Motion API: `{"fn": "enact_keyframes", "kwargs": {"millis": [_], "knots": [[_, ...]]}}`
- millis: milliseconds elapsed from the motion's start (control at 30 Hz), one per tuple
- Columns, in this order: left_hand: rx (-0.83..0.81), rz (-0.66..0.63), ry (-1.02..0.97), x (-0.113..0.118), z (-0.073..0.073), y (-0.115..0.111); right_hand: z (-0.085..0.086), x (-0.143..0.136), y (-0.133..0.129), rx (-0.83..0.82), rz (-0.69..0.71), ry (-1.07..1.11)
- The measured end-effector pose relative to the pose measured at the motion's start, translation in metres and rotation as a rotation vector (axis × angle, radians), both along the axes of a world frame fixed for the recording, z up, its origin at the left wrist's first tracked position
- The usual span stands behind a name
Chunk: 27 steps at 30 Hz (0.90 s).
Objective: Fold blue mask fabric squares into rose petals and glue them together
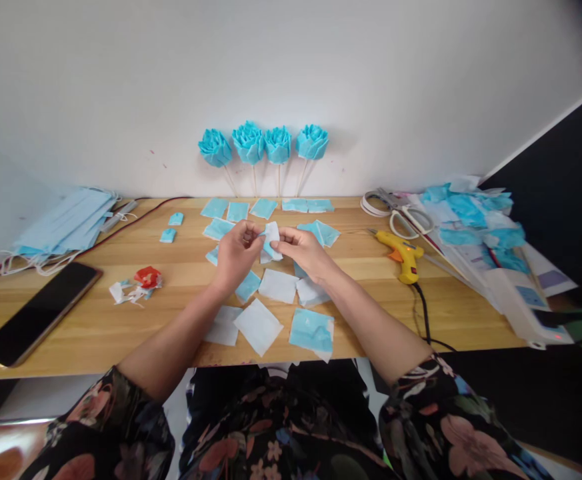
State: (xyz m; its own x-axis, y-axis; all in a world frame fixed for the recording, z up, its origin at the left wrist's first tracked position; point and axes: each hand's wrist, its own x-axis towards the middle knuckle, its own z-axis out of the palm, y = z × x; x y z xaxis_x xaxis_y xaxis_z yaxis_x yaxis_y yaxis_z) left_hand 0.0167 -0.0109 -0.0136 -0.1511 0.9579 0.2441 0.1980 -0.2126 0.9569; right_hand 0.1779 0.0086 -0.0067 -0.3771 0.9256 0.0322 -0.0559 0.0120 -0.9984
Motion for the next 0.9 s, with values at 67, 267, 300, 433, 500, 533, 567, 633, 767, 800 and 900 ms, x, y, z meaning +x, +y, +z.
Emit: {"fn": "enact_keyframes", "kwargs": {"millis": [67, 267, 300, 433, 500, 533, 567, 633, 767, 800, 900], "knots": [[-0.005, -0.018, -0.009, 0.001, 0.002, -0.001, 0.0, 0.0, 0.0, 0.001, 0.003, 0.007], [-0.055, -0.121, 0.002, 0.003, 0.012, -0.007, 0.001, 0.0, 0.0, -0.012, -0.028, 0.02], [-0.061, -0.13, 0.008, 0.003, 0.012, -0.008, 0.001, 0.0, 0.001, -0.016, -0.036, 0.026], [-0.009, -0.135, -0.057, 0.0, 0.011, -0.008, 0.001, 0.001, 0.002, -0.029, -0.037, 0.06], [-0.005, -0.119, -0.145, -0.002, 0.009, -0.006, 0.001, 0.001, 0.002, -0.028, -0.043, 0.074], [-0.027, -0.115, -0.195, -0.002, 0.008, -0.004, 0.002, 0.001, 0.003, -0.027, -0.05, 0.084], [-0.066, -0.12, -0.242, -0.003, 0.008, -0.003, 0.002, 0.002, 0.003, -0.025, -0.061, 0.095], [-0.155, -0.151, -0.301, -0.002, 0.009, -0.002, 0.002, 0.002, 0.003, -0.016, -0.087, 0.118], [-0.248, -0.179, -0.24, 0.001, 0.012, -0.004, 0.001, 0.001, 0.002, 0.016, -0.114, 0.124], [-0.252, -0.177, -0.22, 0.002, 0.013, -0.004, 0.001, 0.001, 0.002, 0.024, -0.112, 0.118], [-0.26, -0.172, -0.223, 0.002, 0.014, -0.006, 0.0, 0.001, 0.002, 0.046, -0.077, 0.083]]}}
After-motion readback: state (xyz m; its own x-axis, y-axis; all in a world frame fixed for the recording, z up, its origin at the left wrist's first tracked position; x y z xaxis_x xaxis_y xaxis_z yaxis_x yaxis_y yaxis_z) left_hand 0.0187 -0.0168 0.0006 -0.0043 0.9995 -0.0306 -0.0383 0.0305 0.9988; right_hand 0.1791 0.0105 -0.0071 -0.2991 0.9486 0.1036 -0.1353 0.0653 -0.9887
